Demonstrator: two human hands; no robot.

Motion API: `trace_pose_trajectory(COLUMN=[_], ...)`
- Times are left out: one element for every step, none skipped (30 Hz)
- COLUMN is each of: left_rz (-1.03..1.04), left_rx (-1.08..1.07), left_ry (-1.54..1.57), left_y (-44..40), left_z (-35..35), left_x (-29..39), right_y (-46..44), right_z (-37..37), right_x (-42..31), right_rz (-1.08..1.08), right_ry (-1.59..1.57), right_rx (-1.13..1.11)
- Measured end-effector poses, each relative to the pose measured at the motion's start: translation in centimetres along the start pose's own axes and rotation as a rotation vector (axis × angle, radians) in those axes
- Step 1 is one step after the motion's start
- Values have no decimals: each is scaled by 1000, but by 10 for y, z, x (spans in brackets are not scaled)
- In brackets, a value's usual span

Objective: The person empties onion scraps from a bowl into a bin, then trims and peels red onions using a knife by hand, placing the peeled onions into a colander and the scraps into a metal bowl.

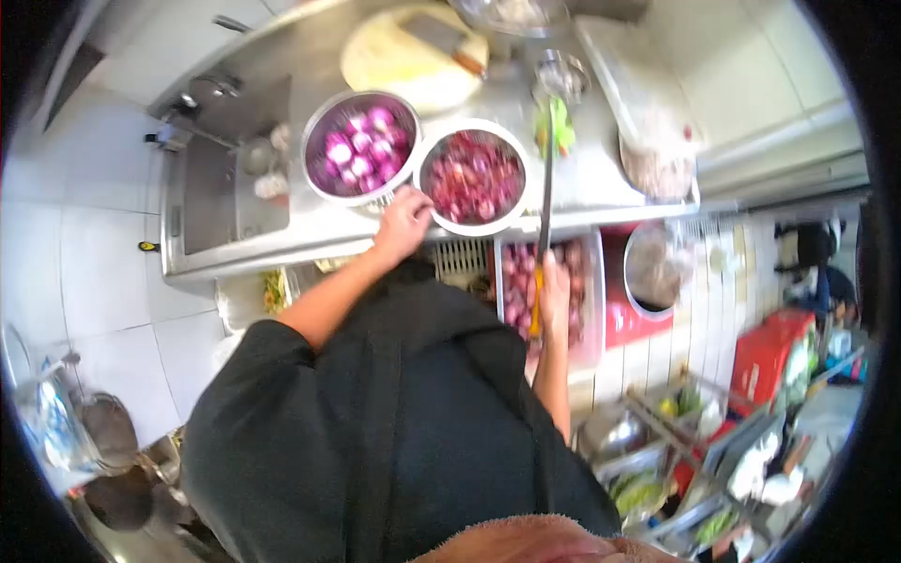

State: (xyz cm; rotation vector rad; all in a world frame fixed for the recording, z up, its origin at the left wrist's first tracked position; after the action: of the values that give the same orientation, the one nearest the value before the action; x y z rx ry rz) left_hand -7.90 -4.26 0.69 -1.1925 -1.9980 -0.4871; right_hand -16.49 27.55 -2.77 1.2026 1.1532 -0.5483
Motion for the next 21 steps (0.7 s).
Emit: trace_pose_trajectory(left_rz=[29, 55, 106, 268, 339, 411, 412, 167, -76, -244, -410, -480, -550, -682, -733, -749, -768, -820, -879, -920, -899], left_rx=[51, 36, 56, 100, 112, 131, 138, -7, -155, -157, -161, -150, -141, -239, -132, -127, -121, -154, -187, -221, -258], left_ry=[35, 58, 276, 24, -95, -213, -167, -147, -126, -25, 78, 165, 252, 556, 802, 860, 921, 929, 942, 1013, 958], left_y=[-3, -13, -42, -50, -47, -44, -42, -41, -30, -19, -9, 2, 5, 7, 1, -9, -22, -30, -35, -37, -37], left_z=[-6, -5, 48, 36, 24, 13, 11, 11, 9, 15, 27, 39, 40, 55, 58, 68, 81, 96, 109, 117, 112], left_x=[-2, -2, 60, 72, 70, 68, 67, 54, 36, 3, -33, -50, -51, -52, -47, -57, -71, -83, -93, -95, -86], right_y=[-7, -5, -6, -12, -13, -11, -11, -7, -3, -2, 0, 3, 7, 14, 15, 17, 20, 26, 28, 31, 35], right_z=[7, -29, -63, -49, -37, -21, -23, -25, -24, -25, -24, -24, -19, -13, -11, -8, -5, 1, 6, 10, 12], right_x=[27, -8, -36, -18, 0, 4, -1, -9, -14, -14, -11, -7, -10, -10, -8, -4, -2, -11, -16, -21, -24], right_rz=[-28, -72, -113, -66, -6, -13, -24, -18, -11, -31, -43, -50, -56, -25, -15, -2, 14, 1, -9, -12, -10], right_ry=[-12, 43, 99, 66, 48, 13, 9, 5, -4, -19, -74, -128, -183, -235, -260, -285, -305, -304, -332, -353, -366], right_rx=[-29, 24, 79, 32, -6, -18, -8, -4, 2, 30, 45, 63, 81, 102, 135, 170, 203, 187, 191, 193, 198])
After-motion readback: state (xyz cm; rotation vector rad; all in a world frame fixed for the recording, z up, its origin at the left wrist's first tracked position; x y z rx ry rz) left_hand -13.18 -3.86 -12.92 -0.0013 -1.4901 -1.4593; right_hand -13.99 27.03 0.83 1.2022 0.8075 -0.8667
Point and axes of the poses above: each hand's wrist, its own y-axis away from the middle knuckle, its own z-axis out of the palm, x = y × z, the point moved 9 cm from there along -y, towards the middle knuckle, and after that the axes turned 2 degrees about -z, right-handed, at the moved point
